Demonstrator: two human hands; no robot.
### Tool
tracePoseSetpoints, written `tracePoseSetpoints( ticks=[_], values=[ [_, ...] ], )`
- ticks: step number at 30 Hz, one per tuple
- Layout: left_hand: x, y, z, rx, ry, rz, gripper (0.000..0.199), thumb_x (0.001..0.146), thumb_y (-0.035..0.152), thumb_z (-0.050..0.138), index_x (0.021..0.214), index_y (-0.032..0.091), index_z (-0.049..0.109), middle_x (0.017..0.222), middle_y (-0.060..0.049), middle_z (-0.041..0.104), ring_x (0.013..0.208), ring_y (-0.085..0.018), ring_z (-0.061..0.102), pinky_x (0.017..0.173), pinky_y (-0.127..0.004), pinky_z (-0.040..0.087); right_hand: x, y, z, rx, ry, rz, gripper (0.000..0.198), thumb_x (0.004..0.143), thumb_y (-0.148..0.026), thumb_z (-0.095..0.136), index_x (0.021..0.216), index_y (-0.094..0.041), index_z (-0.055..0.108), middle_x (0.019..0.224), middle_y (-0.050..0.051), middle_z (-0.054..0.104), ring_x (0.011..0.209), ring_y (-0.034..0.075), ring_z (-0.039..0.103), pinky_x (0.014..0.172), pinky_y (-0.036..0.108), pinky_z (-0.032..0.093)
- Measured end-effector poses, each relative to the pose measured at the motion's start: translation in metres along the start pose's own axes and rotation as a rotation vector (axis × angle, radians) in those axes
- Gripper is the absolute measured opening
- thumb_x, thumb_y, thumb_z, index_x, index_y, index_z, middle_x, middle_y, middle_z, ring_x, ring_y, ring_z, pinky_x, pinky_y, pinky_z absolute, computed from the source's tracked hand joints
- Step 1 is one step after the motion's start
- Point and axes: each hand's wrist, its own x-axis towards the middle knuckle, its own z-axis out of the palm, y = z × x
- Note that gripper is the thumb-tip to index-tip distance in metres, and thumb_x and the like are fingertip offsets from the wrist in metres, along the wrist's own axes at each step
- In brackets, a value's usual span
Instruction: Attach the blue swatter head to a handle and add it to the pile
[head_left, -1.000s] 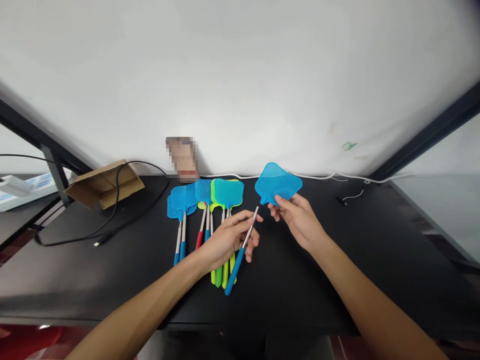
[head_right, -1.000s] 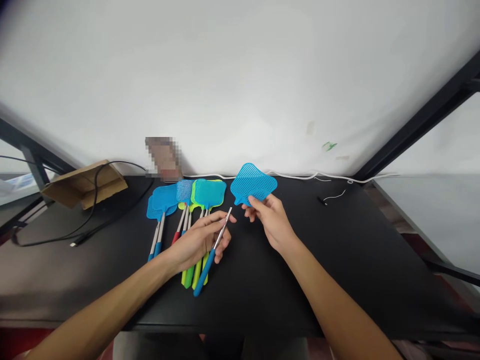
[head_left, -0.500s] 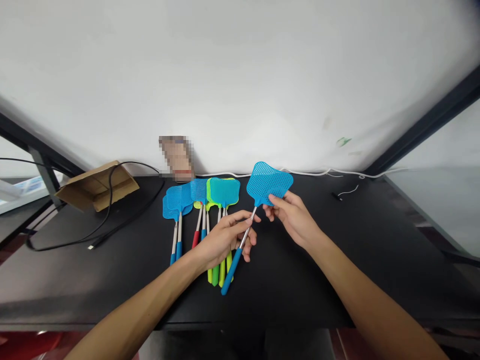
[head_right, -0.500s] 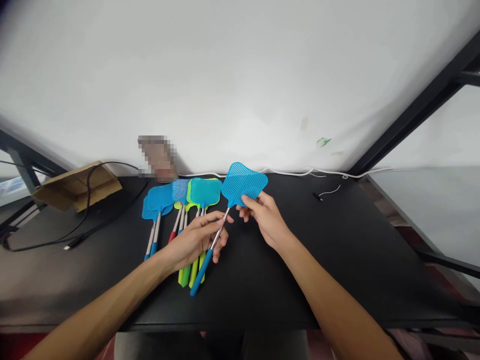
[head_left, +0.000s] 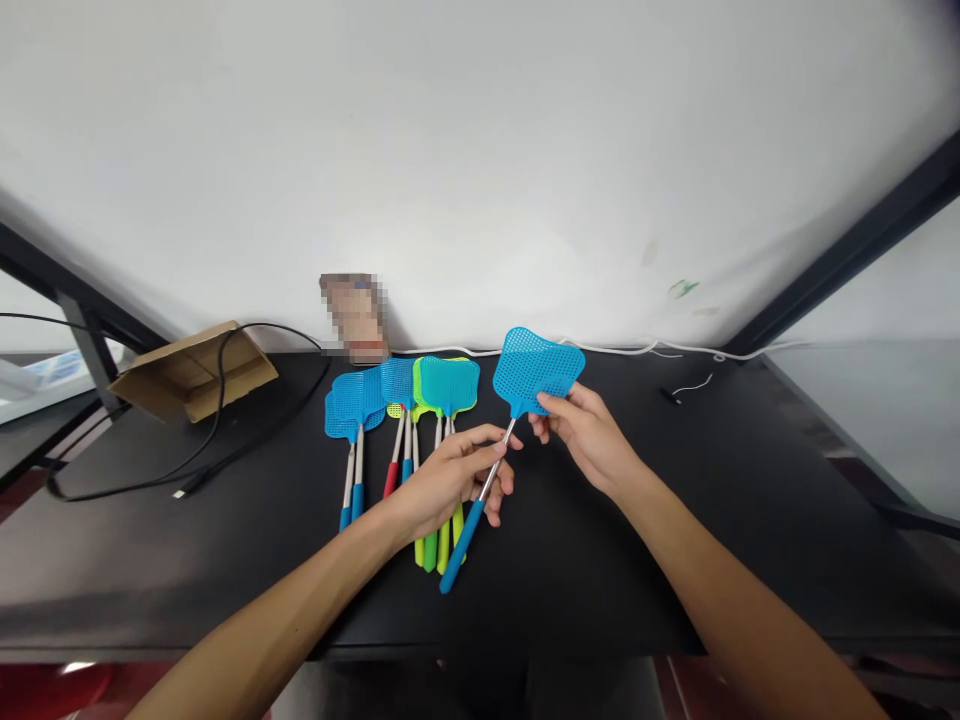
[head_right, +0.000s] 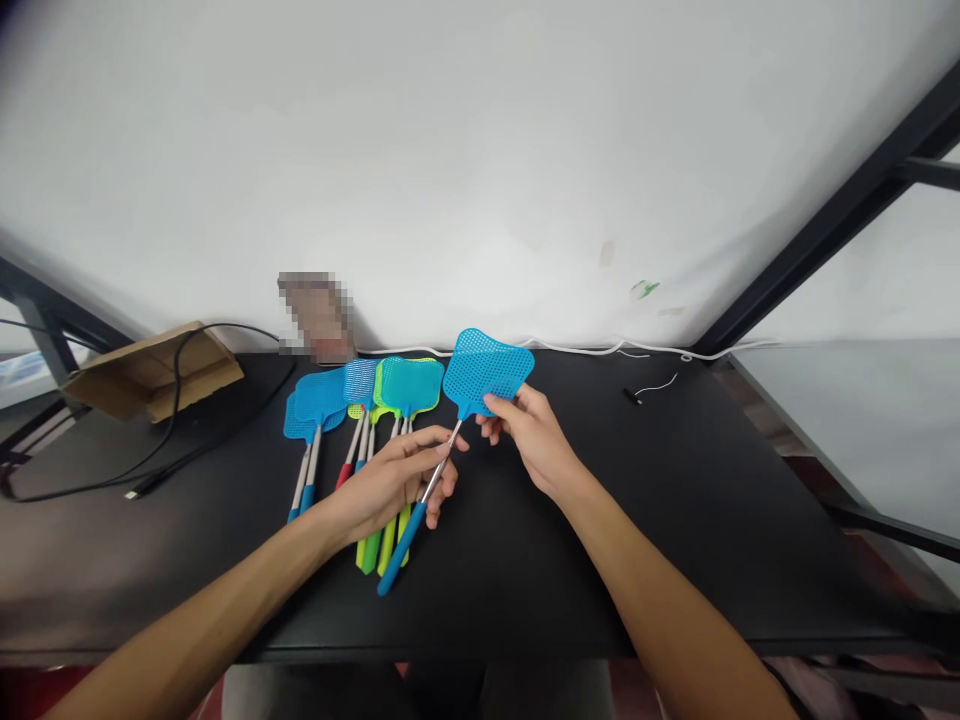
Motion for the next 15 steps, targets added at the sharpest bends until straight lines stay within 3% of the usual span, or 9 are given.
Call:
tracePoseSetpoints(
  ticks=[15],
  values=[
    [-0.0003,0.0013,0.0006,0.014,-0.001,-0.006,0.033,0.096,0.046,0.063,0.116,0.019,0.061,0.073,-0.002,0.065,0.055,-0.014,0.059,0.051,-0.028,0.057,-0.002,0.0002,0.0016,0.009,-0.003,-0.008,0.022,0.084,-0.038,0.076,0.084,-0.02,0.063,0.075,0.001,0.066,0.064,0.015,0.059,0.058,0.03,0.043]
  ],
)
